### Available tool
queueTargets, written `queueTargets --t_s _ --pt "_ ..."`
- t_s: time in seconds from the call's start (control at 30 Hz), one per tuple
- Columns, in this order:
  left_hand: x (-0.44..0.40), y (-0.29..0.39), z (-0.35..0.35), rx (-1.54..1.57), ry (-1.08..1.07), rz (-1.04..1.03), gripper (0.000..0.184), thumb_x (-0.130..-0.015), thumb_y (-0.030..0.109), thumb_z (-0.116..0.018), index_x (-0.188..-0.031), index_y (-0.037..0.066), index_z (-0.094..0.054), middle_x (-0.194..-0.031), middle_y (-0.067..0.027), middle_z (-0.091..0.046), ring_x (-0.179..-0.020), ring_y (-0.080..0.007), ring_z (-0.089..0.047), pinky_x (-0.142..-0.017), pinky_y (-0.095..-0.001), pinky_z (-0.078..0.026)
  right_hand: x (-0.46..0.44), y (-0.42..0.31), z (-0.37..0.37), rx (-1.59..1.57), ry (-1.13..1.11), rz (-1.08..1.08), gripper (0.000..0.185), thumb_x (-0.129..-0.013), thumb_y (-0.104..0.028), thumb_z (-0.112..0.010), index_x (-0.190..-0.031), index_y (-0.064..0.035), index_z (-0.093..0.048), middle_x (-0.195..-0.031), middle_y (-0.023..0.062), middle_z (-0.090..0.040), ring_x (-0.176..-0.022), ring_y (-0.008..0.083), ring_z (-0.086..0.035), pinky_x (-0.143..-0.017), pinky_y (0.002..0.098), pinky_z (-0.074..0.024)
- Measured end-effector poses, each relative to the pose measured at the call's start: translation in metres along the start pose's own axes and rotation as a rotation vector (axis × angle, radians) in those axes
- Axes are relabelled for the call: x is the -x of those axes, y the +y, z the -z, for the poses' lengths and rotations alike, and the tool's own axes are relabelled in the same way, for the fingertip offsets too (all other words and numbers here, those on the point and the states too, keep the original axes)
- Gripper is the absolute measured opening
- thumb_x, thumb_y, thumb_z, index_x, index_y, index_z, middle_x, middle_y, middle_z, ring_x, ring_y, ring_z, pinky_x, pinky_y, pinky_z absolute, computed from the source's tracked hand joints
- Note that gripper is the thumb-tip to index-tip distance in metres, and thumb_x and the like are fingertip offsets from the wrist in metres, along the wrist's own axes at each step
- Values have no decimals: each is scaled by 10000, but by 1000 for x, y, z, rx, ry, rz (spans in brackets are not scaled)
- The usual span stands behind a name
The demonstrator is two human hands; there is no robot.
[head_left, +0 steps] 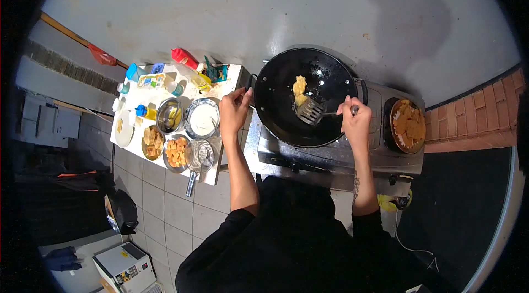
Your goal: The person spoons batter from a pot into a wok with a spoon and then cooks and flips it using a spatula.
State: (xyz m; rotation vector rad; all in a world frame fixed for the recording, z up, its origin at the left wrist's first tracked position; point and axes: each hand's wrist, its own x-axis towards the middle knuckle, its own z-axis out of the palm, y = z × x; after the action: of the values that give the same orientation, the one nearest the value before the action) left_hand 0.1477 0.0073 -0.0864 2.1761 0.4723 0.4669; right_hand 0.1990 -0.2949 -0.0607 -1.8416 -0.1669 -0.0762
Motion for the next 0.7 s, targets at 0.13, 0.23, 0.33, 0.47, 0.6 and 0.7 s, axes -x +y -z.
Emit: queueTargets --t_s 0.13,0.23,0.33,0.47,0.6,0.7 --pt "0 -4 0 11 9 -10 403 -893 301 -700 -1052 -69 -699 -662 -148 -660 -591 -160 -600 -603 -317 -484 -5 -10 10 66 97 -73 388 -1000 -200 -547 -667 -4 -591 -519 12 -524 -397 67 -465 -379 272 -316" --pt "-1 -4 -2 8 18 1 404 -893 305 -700 -1051 -67 -700 -653 -141 -653 -583 -157 -586 -597 -318 -479 -4 -3 1 31 71 -48 386 -1002 -201 -541 -673 -3 -592 -529 18 -539 -392 72 -470 -378 277 -320" --pt "0 -1 2 7 -8 23 406 -893 308 -700 -1053 -65 -700 -653 -140 -651 -586 -155 -582 -596 -321 -478 -2 1 6 -2 -11 -2 393 -1002 -207 -537 -674 1 -589 -523 22 -537 -381 78 -470 -358 272 -329" --pt "-2 -3 0 18 7 2 403 -894 303 -699 -1057 -67 -698 -656 -143 -653 -590 -153 -584 -593 -323 -477 -4 -8 7 30 139 -96 402 -1003 -199 -532 -666 13 -578 -493 23 -509 -372 75 -441 -366 274 -323" --pt "-2 -3 -1 28 6 51 409 -900 305 -695 -1068 -68 -693 -681 -149 -671 -606 -153 -598 -607 -317 -485 -2 -6 5 -5 17 -21 382 -995 -190 -557 -667 6 -581 -495 19 -506 -376 68 -446 -371 267 -313" --pt "-3 -7 2 46 -1 47 413 -904 308 -690 -1072 -69 -691 -709 -156 -688 -625 -158 -618 -620 -315 -494 2 -8 10 30 37 -30 368 -987 -187 -582 -669 -1 -584 -508 12 -514 -383 56 -436 -379 263 -304"
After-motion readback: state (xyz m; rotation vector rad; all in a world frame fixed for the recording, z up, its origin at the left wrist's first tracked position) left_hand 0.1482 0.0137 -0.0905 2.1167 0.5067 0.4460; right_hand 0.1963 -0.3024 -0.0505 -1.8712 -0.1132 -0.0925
